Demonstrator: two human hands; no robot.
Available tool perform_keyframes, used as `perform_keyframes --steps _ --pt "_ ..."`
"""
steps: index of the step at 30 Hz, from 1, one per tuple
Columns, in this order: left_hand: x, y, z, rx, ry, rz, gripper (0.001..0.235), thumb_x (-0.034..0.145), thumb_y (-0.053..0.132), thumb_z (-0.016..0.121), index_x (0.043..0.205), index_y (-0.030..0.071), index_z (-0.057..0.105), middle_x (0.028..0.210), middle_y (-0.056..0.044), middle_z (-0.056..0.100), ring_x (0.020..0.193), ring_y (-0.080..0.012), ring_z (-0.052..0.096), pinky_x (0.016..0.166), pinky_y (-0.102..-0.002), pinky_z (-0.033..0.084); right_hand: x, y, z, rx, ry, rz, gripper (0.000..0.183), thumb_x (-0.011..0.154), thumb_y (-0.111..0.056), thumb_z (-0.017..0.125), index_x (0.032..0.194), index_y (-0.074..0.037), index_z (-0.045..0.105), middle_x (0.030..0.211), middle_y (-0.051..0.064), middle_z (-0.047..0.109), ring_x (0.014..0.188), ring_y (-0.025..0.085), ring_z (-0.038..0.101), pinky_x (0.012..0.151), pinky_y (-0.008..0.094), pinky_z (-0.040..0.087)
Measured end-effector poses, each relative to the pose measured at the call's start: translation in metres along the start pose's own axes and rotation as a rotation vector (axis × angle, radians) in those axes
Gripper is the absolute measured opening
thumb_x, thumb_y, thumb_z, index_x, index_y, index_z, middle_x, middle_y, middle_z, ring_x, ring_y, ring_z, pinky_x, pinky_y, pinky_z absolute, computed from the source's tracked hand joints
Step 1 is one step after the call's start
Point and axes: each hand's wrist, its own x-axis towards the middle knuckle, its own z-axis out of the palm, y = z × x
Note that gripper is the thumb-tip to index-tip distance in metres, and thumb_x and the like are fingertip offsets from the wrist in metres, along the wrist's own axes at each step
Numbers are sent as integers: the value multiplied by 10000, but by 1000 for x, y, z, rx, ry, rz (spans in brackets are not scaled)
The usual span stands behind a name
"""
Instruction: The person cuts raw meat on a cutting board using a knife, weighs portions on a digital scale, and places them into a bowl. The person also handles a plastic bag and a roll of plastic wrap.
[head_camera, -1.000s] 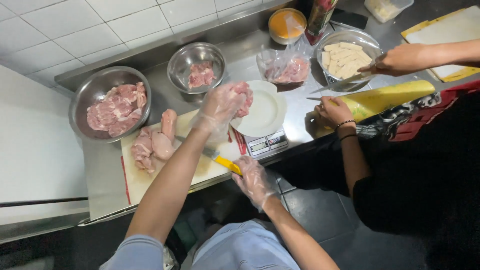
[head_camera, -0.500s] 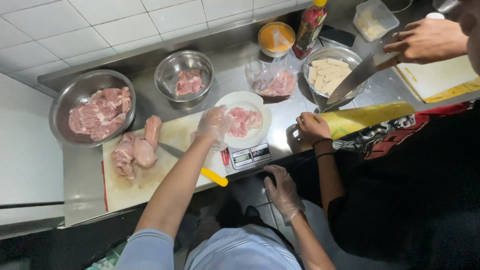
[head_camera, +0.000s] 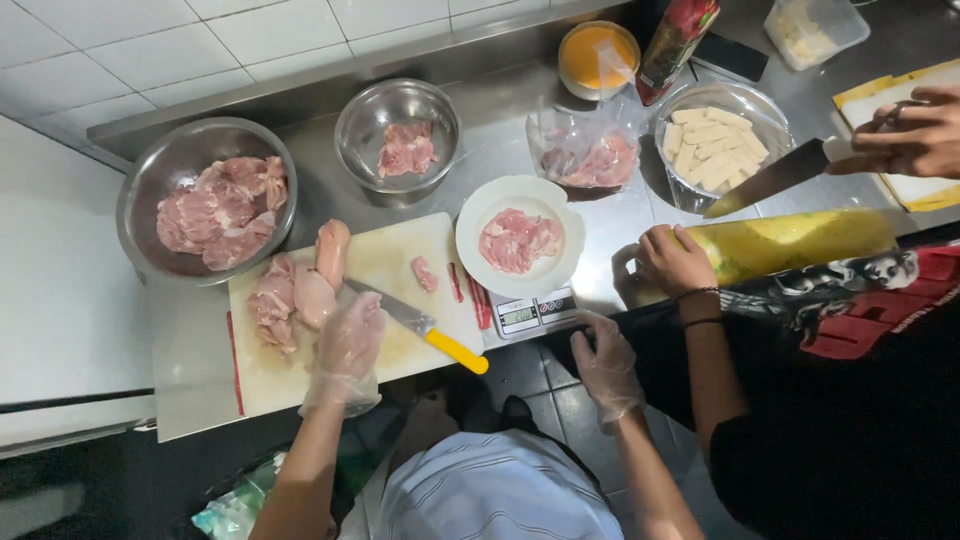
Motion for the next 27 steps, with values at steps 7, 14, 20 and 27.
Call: perform_keyframes --steps 7,14,20,27 --pt "63 93 5 -501 -12 -144 238 875 119 690 1088 15 718 936 -193 708 1010 -248 702 868 -373 563 14 20 29 -35 240 -27 340 928 -230 651 1265 -187 655 1103 78 699 1003 264 711 880 382 590" --pt "180 91 204 443 -368 31 392 865 433 594 1051 116 730 951 -98 745 1005 -307 730 817 -492 605 12 -56 9 125 100 176 440 982 -325 570 1407 -210 560 1151 113 739 1126 289 691 1000 431 552" --pt "181 113 181 184 -473 -126 373 824 434 597 1021 159 754 945 -117 760 1005 -323 730 837 -463 595 8 -69 -3 154 60 183 457 986 -284 571 1428 -184 517 1163 128 734 1154 276 685 999 421 565" --pt "140 64 96 -460 -418 -478 198 822 345 637 901 165 663 778 -63 651 732 -253 612 636 -370 463 -2 -59 40 29 -58 54 154 991 -336 564 1091 -251 644 887 9 689 915 215 715 795 385 598"
